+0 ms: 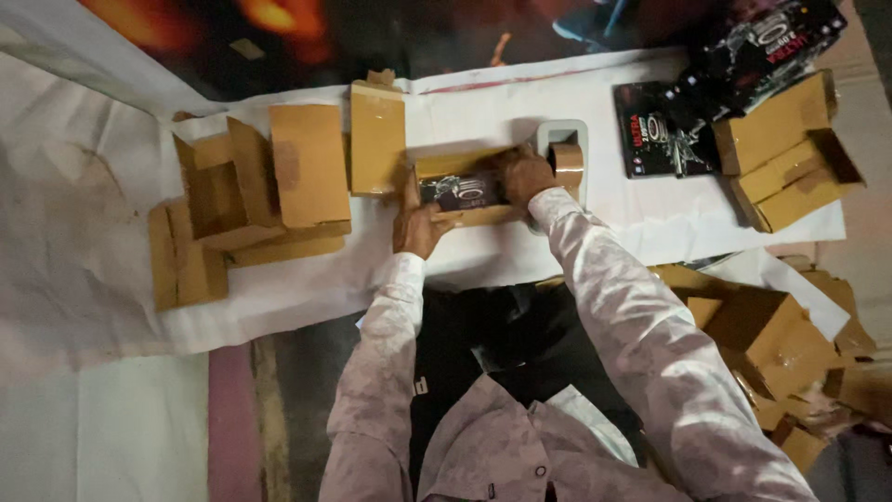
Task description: The person places black product boxes into small cardboard boxes, folds the flaps, and seals them with a tape dispenser. The person repeats this process for multiple boxes, stacking the sealed packages on the table.
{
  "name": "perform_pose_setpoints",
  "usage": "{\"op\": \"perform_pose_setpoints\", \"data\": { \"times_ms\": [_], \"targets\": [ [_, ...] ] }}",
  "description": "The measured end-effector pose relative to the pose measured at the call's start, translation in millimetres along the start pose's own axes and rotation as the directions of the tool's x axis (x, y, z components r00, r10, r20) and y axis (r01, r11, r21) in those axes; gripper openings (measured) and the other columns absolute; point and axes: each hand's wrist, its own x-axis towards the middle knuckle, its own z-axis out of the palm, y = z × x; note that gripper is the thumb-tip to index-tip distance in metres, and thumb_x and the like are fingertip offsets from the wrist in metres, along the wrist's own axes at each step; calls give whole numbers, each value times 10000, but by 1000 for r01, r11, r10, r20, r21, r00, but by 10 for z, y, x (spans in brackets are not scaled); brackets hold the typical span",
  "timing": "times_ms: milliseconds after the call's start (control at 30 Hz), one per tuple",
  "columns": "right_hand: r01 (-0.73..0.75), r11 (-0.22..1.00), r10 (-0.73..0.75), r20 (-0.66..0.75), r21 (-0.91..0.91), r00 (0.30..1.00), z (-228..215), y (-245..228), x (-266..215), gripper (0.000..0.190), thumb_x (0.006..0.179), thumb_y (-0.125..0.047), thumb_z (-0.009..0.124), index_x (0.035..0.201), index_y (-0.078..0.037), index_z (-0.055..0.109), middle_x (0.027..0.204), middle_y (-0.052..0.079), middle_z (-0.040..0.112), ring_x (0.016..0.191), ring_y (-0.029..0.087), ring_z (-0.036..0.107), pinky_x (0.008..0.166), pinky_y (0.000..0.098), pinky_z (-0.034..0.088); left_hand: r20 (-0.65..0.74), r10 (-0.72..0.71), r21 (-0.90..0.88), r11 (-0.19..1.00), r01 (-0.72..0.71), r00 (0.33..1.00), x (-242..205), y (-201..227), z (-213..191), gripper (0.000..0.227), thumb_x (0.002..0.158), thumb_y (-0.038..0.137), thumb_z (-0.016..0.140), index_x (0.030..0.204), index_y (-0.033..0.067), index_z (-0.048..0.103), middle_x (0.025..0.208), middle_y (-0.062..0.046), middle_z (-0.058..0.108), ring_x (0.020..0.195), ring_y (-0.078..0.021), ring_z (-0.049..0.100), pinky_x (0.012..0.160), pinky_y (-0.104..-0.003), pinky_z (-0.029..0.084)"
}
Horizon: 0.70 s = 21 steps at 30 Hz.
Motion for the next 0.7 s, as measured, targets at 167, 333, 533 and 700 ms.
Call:
{"op": "perform_pose_setpoints", "data": {
  "times_ms": [167,333,533,700],
  "targets": [
    [72,995,-91,-300,-74,950,172,-29,-48,332,964,-174,510,1259,-49,597,1099,199,737,1049,376,693,809,465,576,-126,156,24,988,-154,980,-111,-59,66,367,700,222,926,802,-48,700,1686,-225,188,1505,-440,359,1135,-407,450],
    [-27,997,21,76,72,997,-55,-108,-119,440,1040,-239,450,1455,-97,487,1007,246,732,844,417,712,720,539,548,-170,139,-8,990,-142,976,-126,-159,174,438,751,272,931,781,-37,622,1661,-233,260,1468,-428,397,1145,-434,427],
    [36,996,-38,16,86,999,-221,-168,-37,538,999,-244,487,1515,-102,436,977,233,731,842,439,700,720,542,542,-127,261,-2,965,-264,957,-126,-234,165,337,782,218,866,820,-9,620,1634,-205,404,1463,-402,473,1152,-436,457],
    [148,908,4,-362,391,932,-516,-363,-357,356,1074,-282,538,1319,-24,524,1219,296,642,1014,487,628,846,541,530,224,232,211,937,-279,947,129,-190,100,452,764,264,846,1161,98,711,1300,-185,648,1211,-389,600,1032,-501,485]
  ]
}}
